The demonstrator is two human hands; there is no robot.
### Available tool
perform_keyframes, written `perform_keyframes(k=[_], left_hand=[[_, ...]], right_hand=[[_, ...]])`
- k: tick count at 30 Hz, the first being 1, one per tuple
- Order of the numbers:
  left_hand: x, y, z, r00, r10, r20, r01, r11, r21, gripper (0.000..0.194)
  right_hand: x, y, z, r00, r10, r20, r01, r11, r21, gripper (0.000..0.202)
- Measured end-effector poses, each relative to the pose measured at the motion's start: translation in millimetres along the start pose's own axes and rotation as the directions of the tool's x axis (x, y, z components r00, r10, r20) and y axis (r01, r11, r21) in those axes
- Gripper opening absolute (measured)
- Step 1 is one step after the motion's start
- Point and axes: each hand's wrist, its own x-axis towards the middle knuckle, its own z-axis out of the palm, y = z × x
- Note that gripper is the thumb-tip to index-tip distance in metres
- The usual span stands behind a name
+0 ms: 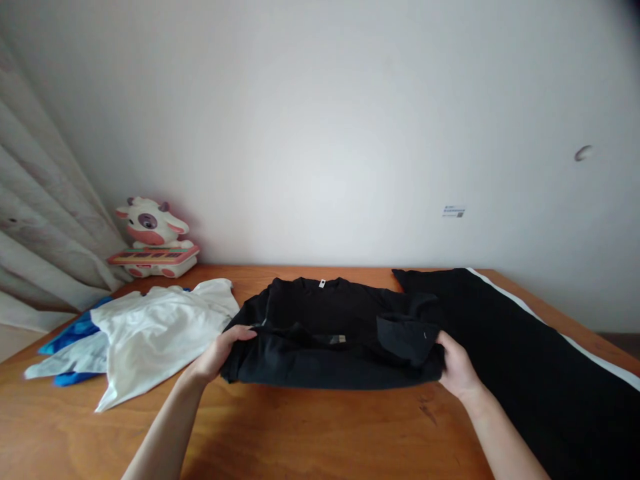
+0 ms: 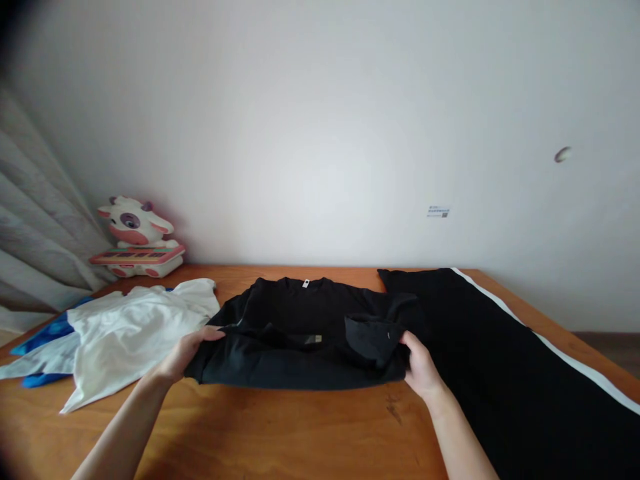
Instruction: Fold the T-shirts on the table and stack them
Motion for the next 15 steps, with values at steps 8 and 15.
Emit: perform_keyframes(k=[8, 15], left_hand=[[6.6, 0.4, 25.7, 0.897, 0.329, 0.294, -0.439, 0.733, 0.52, 0.055], [34.4, -23.6, 14.0, 0.693, 0.72, 0.01, -0.247, 0.224, 0.943, 0.035]], right_hand=[[-8.8, -21.3, 17.4, 0.965, 0.131, 0.225, -0.099, 0.984, -0.148, 0.052], [-7.4, -11.6, 28.1, 0.942, 0.054, 0.332, 0.109, 0.885, -0.452, 0.043]])
